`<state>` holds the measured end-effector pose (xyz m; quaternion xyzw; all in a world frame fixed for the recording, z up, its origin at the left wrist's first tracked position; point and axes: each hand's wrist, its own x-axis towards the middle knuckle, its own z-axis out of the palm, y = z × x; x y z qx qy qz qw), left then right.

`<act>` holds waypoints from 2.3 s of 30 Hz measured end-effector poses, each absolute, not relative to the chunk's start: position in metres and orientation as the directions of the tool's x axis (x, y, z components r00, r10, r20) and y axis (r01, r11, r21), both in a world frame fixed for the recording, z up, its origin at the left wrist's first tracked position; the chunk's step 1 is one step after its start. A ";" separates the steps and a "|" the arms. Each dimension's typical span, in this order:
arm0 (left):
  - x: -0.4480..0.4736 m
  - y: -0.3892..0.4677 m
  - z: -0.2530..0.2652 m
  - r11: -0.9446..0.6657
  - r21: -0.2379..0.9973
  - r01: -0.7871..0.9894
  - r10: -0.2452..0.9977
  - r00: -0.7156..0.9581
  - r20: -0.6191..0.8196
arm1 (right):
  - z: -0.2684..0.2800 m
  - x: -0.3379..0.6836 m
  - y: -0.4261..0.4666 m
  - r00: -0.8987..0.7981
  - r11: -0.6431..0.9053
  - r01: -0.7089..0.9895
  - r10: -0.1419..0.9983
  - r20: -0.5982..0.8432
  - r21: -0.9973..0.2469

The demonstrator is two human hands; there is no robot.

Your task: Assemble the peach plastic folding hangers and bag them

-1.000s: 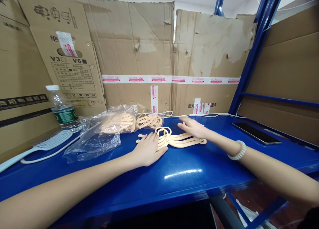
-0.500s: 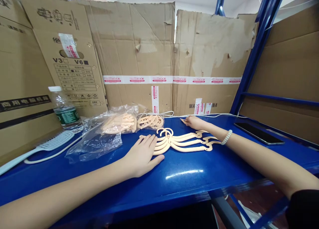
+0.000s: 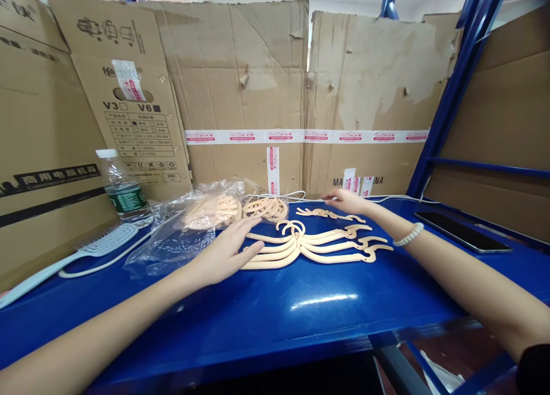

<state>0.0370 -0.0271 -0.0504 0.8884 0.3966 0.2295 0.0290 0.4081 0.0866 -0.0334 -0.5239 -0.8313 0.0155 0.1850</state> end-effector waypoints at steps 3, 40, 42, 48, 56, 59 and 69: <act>0.037 -0.028 -0.044 -0.703 0.272 0.657 0.692 0.544 0.474 | -0.023 0.423 0.081 -0.338 0.417 0.880 0.887 0.315 -0.229; 0.036 -0.020 -0.040 -0.516 0.747 0.419 0.848 0.377 0.374 | -0.031 0.471 0.089 -0.324 0.299 0.932 0.941 -0.100 -0.203; 0.037 -0.021 -0.039 -0.505 0.752 0.423 0.854 0.371 0.365 | -0.030 0.472 0.089 -0.330 0.305 0.928 0.939 -0.095 -0.215; 0.037 -0.022 -0.038 -0.493 0.766 0.412 0.860 0.363 0.358 | -0.030 0.473 0.089 -0.345 0.319 0.919 0.935 -0.082 -0.230; 0.037 -0.022 -0.038 -0.488 0.770 0.410 0.863 0.361 0.354 | -0.029 0.475 0.090 -0.348 0.325 0.917 0.935 -0.067 -0.230; 0.038 -0.022 -0.038 -0.491 0.769 0.409 0.861 0.364 0.355 | -0.028 0.475 0.090 -0.349 0.326 0.917 0.935 -0.065 -0.230; 0.038 -0.023 -0.038 -0.484 0.779 0.398 0.863 0.367 0.349 | -0.027 0.470 0.087 -0.340 0.318 0.918 0.939 -0.057 -0.236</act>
